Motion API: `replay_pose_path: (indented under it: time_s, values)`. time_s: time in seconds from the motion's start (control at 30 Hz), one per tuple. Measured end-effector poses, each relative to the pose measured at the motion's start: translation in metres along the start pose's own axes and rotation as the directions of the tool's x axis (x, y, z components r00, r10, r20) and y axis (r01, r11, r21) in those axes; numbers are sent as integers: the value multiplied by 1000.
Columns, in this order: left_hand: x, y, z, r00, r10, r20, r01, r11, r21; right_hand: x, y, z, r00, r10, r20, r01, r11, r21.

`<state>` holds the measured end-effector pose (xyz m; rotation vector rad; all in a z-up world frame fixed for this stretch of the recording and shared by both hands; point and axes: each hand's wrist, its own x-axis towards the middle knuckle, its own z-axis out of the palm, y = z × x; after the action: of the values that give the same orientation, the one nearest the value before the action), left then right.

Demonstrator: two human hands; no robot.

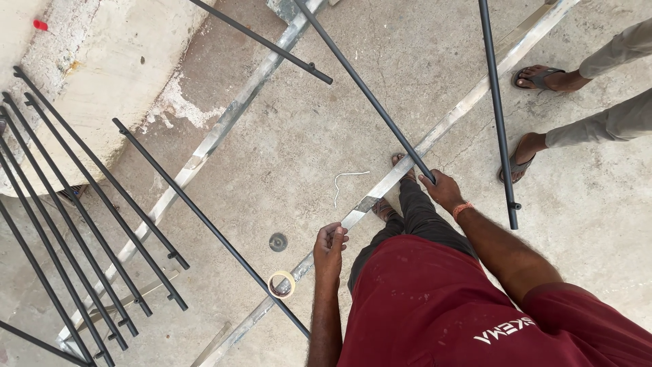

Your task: The recorder is spray painting thin metal rods in an outdoor workshop area.

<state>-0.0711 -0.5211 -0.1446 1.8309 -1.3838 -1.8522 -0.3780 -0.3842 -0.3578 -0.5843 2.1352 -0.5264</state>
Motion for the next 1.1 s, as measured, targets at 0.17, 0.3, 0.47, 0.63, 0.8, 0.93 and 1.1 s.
replay_pose_path:
  time_s: [0.17, 0.3, 0.47, 0.63, 0.8, 0.93, 1.1]
  values:
    - [-2, -4, -2, 1000, 6, 1, -6, 1000, -3, 1, 2, 4, 1000, -15, -19, 14, 998, -57]
    - [-4, -6, -2, 1000, 5, -6, -5, 1000, 5, -2, 1, 4, 998, -44, -39, 44, 999, -3]
    - [-5, -16, -3, 1000, 3, -1, -3, 1000, 5, -6, 1, 3, 1000, -5, -14, 4, 1000, -24]
    - [-5, -22, -6, 1000, 5, 3, -5, 1000, 3, -10, 1, 5, 1000, -4, -30, 4, 1000, -19]
    - [-7, -24, -9, 1000, 11, 2, -11, 1000, 6, -15, 2, 7, 999, -4, -49, 3, 1000, -19]
    - [-8, -25, -10, 1000, 8, 6, -8, 1000, 5, -17, 4, 9, 997, -18, -74, 15, 999, -38]
    - [-7, -26, -12, 1000, 16, 12, -16, 1000, -2, -22, 3, 8, 998, -10, -65, 7, 999, -36]
